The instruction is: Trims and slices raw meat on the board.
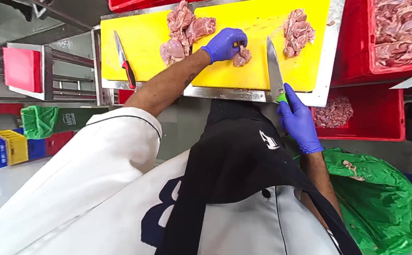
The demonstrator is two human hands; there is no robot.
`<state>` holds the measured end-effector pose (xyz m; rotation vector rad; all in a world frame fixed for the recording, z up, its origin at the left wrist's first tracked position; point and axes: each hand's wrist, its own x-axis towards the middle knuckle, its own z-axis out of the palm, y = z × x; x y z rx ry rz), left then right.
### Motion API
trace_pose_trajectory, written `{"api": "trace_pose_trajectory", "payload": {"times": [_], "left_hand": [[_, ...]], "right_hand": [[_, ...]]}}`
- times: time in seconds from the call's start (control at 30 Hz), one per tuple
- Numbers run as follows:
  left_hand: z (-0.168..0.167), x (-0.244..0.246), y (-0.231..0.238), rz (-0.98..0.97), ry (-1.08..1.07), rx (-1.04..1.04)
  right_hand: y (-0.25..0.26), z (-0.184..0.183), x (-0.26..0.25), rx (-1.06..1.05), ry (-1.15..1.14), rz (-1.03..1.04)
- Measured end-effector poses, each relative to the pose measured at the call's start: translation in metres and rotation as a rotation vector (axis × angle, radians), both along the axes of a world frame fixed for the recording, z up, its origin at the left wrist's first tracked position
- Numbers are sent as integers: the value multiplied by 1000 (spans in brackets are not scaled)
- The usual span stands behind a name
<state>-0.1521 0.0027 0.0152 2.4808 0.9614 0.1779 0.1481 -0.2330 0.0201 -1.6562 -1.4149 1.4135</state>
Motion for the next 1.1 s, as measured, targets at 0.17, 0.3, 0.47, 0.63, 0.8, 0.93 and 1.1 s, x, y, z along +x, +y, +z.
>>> {"api": "trace_pose_trajectory", "payload": {"times": [0.17, 0.3, 0.47, 0.63, 0.8, 0.93, 1.1], "left_hand": [[4, -12, -9, 208, -80, -25], [-8, -6, -33, 380, -318, -53], [-34, 0, -55, 446, -478, 11], [-46, -2, -62, 471, -507, 72], [-49, 0, -67, 480, -498, 97], [-43, 1, -66, 483, -404, 85], [-27, -6, -55, 595, -234, 15]], "right_hand": [[20, -7, -17, 9, -80, 133], [42, -8, -14, 73, -177, 205], [47, -5, 1, 78, -215, 313], [33, -4, -7, 2, -152, 305], [49, -18, -48, -60, -34, 220], [56, -15, -69, 50, -186, 211], [6, 1, -17, 95, -412, 360]]}}
